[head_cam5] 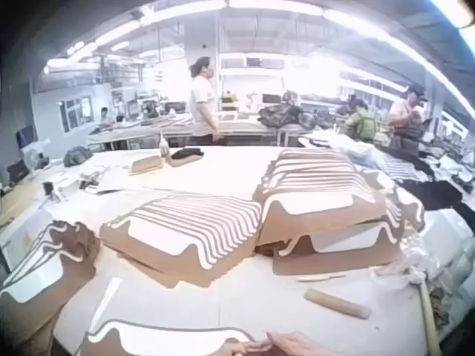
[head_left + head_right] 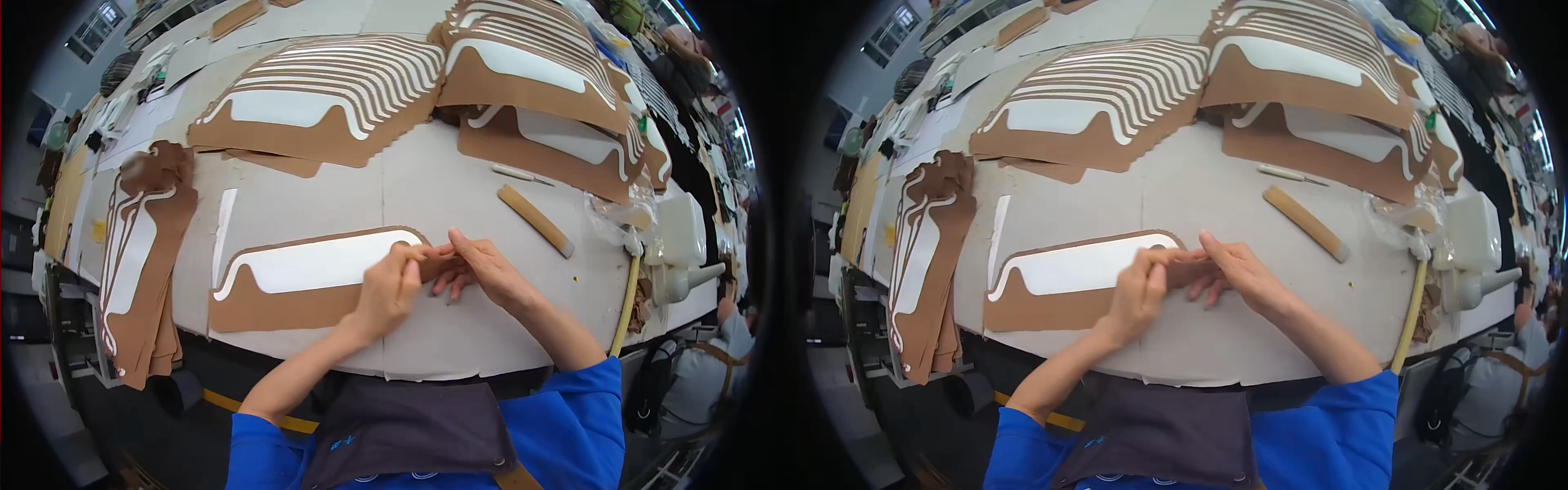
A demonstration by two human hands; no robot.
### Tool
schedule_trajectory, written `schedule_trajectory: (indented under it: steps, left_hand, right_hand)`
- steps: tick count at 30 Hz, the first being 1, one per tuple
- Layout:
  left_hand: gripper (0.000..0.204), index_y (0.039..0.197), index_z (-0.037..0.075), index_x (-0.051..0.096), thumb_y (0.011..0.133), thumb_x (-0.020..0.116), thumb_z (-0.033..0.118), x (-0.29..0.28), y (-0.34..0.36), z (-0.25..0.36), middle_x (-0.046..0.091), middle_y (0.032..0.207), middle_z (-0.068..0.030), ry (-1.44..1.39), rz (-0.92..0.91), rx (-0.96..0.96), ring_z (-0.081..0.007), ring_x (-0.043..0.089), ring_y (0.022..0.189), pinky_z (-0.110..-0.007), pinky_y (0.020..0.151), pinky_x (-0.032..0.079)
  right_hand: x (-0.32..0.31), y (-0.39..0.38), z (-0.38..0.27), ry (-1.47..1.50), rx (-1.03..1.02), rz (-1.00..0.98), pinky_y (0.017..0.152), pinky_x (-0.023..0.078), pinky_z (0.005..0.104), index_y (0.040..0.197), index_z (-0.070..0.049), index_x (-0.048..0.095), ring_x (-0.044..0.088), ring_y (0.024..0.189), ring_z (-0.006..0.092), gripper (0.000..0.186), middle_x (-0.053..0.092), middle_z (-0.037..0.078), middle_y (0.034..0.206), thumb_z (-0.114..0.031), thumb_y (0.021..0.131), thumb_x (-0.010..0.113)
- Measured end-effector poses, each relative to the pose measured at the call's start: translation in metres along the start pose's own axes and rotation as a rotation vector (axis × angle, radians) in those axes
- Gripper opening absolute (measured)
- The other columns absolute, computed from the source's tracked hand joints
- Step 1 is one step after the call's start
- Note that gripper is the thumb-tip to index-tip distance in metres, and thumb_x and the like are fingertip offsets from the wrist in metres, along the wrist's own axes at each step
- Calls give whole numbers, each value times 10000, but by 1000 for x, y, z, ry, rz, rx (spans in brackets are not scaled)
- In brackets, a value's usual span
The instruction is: Folding and pressing the edges of leather pieces after applying adhesive to create handbag components.
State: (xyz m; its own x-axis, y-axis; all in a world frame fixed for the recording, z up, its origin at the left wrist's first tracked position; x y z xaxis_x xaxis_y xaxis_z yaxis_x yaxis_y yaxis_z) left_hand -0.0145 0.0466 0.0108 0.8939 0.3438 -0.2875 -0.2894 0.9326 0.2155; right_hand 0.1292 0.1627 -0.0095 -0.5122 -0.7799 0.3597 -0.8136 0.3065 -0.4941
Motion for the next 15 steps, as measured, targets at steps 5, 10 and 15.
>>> schedule_trajectory:
  steps: [5,10,15]
  left_hand:
    - [108,1049,22,698,942,695,11,33,-7,25,743,1133,-123,233,-183,448,-253,708,929,-345,716,585]
    - [317,1141,47,719,832,726,-26,15,35,13,681,1285,-117,322,-207,342,-332,609,1240,-462,1035,503]
    - [280,1086,75,712,817,742,1,23,56,-8,631,1290,-71,325,-557,462,-322,490,1383,-504,1176,368]
  right_hand:
    - [-17,-34,15,-194,-91,153,625,543,258,1267,26,701,660,740,109,315,752,84,985,-200,1054,650]
    - [-20,-38,22,-239,-93,228,624,540,277,1230,-14,736,660,765,110,248,758,58,979,-138,1037,641]
    - [-5,-45,3,-1087,-588,416,877,459,389,1044,-78,778,587,975,226,158,671,49,1014,-52,915,689]
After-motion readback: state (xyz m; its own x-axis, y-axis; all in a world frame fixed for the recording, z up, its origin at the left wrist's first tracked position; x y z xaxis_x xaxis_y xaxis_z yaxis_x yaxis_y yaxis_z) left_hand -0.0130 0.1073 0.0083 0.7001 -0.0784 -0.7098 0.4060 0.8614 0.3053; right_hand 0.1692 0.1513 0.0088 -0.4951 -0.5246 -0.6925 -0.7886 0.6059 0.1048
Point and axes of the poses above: each hand's wrist, its own y-axis towards the middle knuckle, its own x-axis out of the palm, z = x × y, the point moved 5 cm from there along y, towards the middle knuckle
